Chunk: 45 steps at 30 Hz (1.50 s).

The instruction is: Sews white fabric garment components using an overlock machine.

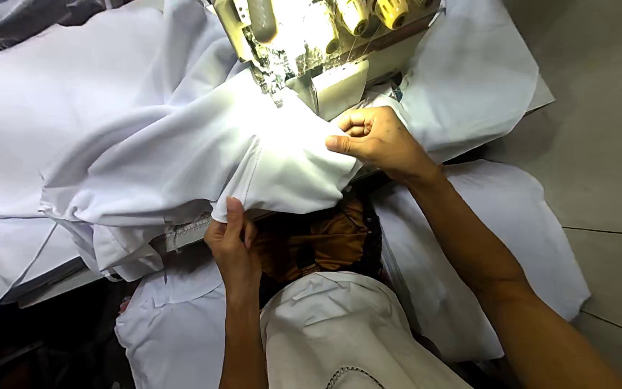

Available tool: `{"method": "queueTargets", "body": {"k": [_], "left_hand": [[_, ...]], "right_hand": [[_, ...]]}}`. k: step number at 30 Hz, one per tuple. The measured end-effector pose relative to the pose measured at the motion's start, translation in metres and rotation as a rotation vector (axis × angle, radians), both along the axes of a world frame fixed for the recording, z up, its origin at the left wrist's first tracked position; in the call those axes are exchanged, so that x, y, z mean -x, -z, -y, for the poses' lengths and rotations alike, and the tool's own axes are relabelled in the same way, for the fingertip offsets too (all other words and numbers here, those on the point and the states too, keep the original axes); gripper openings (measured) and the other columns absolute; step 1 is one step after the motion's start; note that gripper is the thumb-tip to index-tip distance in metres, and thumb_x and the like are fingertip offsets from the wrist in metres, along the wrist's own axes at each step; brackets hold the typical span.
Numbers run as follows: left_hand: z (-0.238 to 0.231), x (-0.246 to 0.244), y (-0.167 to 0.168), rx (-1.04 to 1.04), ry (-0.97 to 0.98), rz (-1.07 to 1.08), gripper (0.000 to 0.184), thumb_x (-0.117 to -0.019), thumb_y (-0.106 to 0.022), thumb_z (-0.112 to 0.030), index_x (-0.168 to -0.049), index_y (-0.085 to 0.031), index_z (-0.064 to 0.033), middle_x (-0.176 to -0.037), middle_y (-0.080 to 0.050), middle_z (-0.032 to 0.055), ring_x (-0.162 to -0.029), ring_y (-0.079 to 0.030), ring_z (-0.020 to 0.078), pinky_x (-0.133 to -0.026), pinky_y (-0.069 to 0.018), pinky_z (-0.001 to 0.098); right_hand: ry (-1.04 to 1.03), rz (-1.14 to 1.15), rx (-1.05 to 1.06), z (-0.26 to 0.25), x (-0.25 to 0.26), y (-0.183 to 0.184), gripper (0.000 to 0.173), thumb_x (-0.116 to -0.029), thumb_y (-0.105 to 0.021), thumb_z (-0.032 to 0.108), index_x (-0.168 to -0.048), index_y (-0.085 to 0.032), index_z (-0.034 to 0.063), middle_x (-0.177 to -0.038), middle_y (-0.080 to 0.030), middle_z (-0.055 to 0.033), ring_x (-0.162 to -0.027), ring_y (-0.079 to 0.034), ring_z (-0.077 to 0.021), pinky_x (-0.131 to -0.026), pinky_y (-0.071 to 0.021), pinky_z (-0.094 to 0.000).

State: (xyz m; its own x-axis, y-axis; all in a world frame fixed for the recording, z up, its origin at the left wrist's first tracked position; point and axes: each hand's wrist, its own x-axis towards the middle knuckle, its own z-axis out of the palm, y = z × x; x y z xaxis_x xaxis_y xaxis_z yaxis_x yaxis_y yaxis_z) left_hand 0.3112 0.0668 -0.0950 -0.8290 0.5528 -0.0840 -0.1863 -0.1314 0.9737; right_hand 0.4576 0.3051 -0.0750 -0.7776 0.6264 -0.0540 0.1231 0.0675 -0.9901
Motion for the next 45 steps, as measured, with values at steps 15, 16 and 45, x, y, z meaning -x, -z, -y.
{"method": "queueTargets", "body": {"k": [15,16,45], "left_hand": [[-0.005,0.01,-0.004,0.016,-0.023,-0.089,0.019,-0.106,-0.056,-0.026,-0.108,-0.069,-0.0124,-0.1,-0.075,-0.0003,-0.091,-0.074,0.0135,-0.084,-0.0628,0.0341],[-0.006,0.009,-0.007,0.014,-0.019,-0.072,0.019,-0.1067,-0.055,-0.026,-0.108,-0.068,-0.013,-0.099,-0.075,-0.0005,-0.089,-0.074,0.0132,-0.081,-0.0635,0.0336],[-0.013,0.014,-0.005,0.054,-0.083,-0.229,0.017,-0.1075,-0.054,-0.028,-0.103,-0.066,-0.0165,-0.088,-0.072,-0.0067,-0.079,-0.072,0.0069,-0.072,-0.0631,0.028]], "right_hand": [[-0.022,0.024,-0.235,-0.006,0.001,0.004,0.009,-0.0902,-0.075,0.012,-0.082,-0.074,0.0085,-0.075,-0.072,0.0014,-0.066,-0.065,-0.0016,-0.063,-0.0554,-0.0215],[-0.044,0.032,-0.229,-0.008,0.001,0.004,0.01,-0.092,-0.073,0.013,-0.083,-0.074,0.0087,-0.076,-0.072,0.0017,-0.067,-0.065,-0.0013,-0.064,-0.0548,-0.0212],[-0.154,0.058,-0.135,-0.014,-0.016,0.004,0.008,-0.0976,-0.066,0.01,-0.095,-0.068,0.0027,-0.078,-0.065,-0.0008,-0.065,-0.061,-0.0029,-0.061,-0.0536,-0.0188]]}}
